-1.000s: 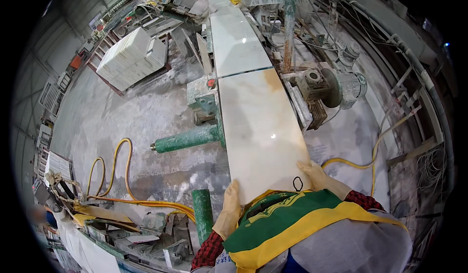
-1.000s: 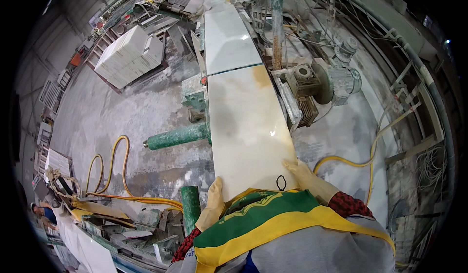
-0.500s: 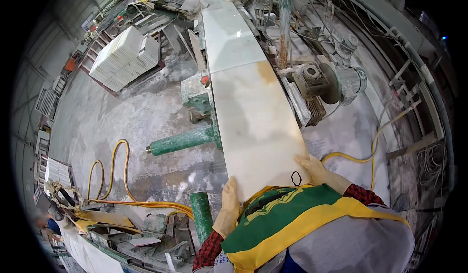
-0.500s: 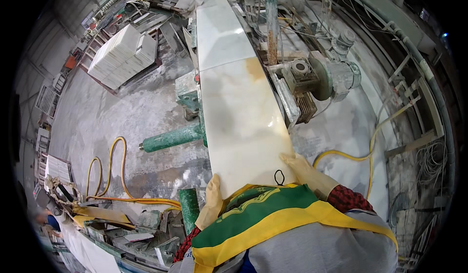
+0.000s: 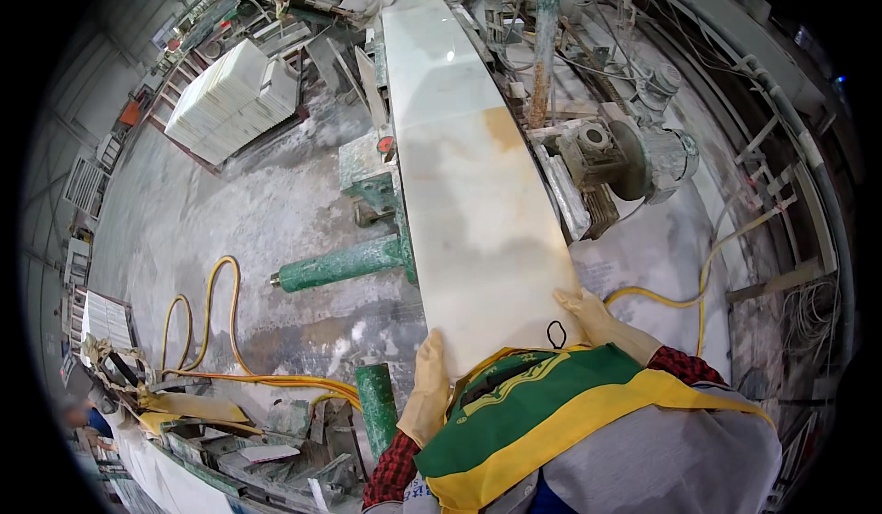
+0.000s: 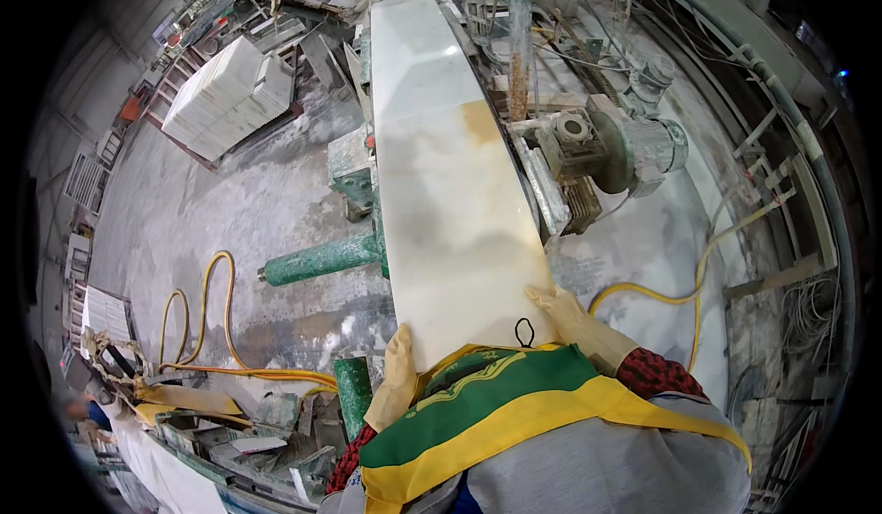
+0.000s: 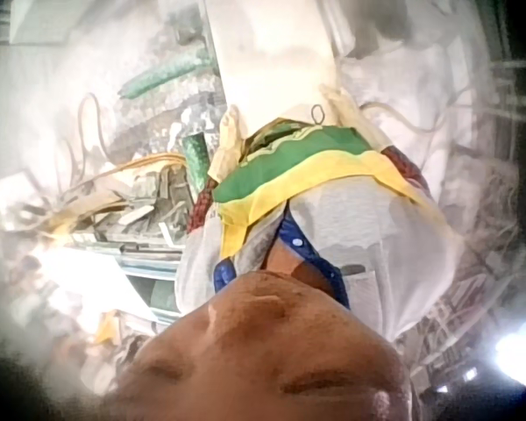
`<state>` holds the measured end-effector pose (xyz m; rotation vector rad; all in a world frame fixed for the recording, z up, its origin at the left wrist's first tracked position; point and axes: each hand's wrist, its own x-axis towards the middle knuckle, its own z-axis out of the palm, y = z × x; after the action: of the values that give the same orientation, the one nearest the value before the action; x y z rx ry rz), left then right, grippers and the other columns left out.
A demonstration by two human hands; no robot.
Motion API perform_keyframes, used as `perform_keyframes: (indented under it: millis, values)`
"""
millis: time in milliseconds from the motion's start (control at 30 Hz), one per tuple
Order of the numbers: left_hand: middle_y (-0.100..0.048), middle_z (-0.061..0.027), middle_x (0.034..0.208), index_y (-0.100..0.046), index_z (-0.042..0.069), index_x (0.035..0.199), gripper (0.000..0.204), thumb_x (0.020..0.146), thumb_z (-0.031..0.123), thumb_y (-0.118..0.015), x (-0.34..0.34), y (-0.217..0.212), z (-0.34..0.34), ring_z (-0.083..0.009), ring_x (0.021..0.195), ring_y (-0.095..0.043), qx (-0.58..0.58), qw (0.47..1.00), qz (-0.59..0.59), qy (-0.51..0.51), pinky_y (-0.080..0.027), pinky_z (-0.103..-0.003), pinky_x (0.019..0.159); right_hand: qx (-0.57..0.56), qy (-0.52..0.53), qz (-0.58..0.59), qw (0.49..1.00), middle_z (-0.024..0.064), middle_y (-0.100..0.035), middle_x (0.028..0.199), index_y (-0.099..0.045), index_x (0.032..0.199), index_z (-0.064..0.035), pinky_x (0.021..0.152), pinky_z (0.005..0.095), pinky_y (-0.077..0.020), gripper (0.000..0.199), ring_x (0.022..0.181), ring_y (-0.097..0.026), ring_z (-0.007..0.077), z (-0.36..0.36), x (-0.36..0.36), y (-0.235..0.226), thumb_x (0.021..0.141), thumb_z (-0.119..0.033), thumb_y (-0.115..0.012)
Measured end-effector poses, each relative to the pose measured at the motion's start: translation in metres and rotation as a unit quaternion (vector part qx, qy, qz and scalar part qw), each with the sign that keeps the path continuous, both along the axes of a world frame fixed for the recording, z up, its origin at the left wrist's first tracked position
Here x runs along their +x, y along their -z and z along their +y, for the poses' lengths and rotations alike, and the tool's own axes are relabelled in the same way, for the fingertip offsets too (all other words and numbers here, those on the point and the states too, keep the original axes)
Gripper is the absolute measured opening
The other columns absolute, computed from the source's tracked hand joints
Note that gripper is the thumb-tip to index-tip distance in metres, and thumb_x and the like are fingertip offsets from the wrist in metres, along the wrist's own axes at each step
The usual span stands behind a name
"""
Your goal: The person repeatedly picks up large white rectangular tiles, places them onto a conveyor belt, and guides them through a processing machine. The person handles the tiles one at a time, flipping and repositioning them as needed.
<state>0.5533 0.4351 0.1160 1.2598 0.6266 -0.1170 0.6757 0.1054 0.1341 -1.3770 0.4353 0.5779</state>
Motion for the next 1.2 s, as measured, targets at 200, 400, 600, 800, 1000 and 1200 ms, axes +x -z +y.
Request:
perform_keyframes:
  millis: [200, 400, 600, 800, 1000, 1200]
  values:
    - [-0.072, -0.006, 0.127, -0.067, 0.001, 0.136, 0.055, 0.113, 0.049, -0.055, 0.004, 0.002, -0.003, -0.0165, 0.11, -0.066, -0.043, 0.998, 0.023, -0.043, -0.054, -0.034, 0.096, 0.047, -0.011, -0.012, 0.999, 0.0068, -0.072, 0.123, -0.061, 0.144, 0.0006, 0.092, 0.0349, -0.0578, 0.049, 0.106, -0.068, 0.0178, -0.013, 0.005, 0.046, 0.101, -0.018, -0.075]
    - [-0.073, -0.005, 0.124, -0.068, 0.005, 0.133, 0.05, 0.11, 0.049, -0.062, 0.014, -0.011, -0.011, -0.0173, 0.108, -0.068, -0.082, 0.995, 0.029, -0.056, -0.057, -0.037, 0.094, -0.006, -0.052, -0.081, 0.995, 0.0053, -0.073, 0.122, -0.066, 0.137, 0.0009, 0.09, 0.0347, -0.0573, 0.048, 0.103, -0.068, 0.0154, -0.018, 0.008, 0.049, 0.1, -0.027, -0.076]
    - [-0.072, -0.0046, 0.122, -0.068, 0.006, 0.132, 0.049, 0.109, 0.049, -0.063, 0.019, -0.013, -0.018, -0.0177, 0.108, -0.068, -0.076, 0.995, 0.024, -0.057, -0.058, -0.039, 0.093, -0.095, -0.073, -0.096, 0.988, 0.0089, -0.077, 0.115, -0.069, 0.135, 0.0006, 0.088, 0.0343, -0.057, 0.052, 0.101, -0.07, 0.0162, -0.009, 0.014, -0.001, 0.101, -0.039, -0.074]
    - [-0.073, -0.0055, 0.125, -0.07, 0.008, 0.134, 0.044, 0.11, 0.045, -0.063, 0.022, 0.027, -0.011, -0.0184, 0.111, -0.069, -0.082, 0.993, 0.022, -0.081, -0.059, -0.04, 0.095, -0.216, -0.16, -0.13, 0.954, 0.0132, -0.075, 0.122, -0.066, 0.139, 0.0024, 0.091, 0.0375, -0.0583, 0.058, 0.107, -0.071, 0.0221, -0.023, 0.028, 0.034, 0.101, -0.04, -0.076]
    - [-0.075, -0.0071, 0.126, -0.069, 0.007, 0.138, 0.049, 0.11, 0.047, -0.063, 0.029, 0.051, -0.004, -0.0194, 0.109, -0.072, -0.1, 0.99, 0.045, -0.09, -0.061, -0.038, 0.089, -0.062, -0.072, -0.026, 0.995, 0.0138, -0.07, 0.133, -0.06, 0.146, 0.0008, 0.101, 0.0375, -0.0561, 0.055, 0.118, -0.067, 0.022, 0.001, 0.031, -0.002, 0.103, -0.029, -0.076]
    - [-0.074, -0.0073, 0.124, -0.065, 0.008, 0.143, 0.053, 0.107, 0.048, -0.066, 0.033, 0.007, -0.011, -0.0207, 0.106, -0.073, -0.177, 0.98, 0.022, -0.089, -0.061, -0.035, 0.081, -0.187, -0.305, -0.362, 0.86, 0.0101, -0.068, 0.14, -0.047, 0.16, -0.0054, 0.109, 0.0394, -0.0514, 0.067, 0.129, -0.063, 0.0249, -0.043, 0.037, 0.06, 0.101, -0.022, -0.074]
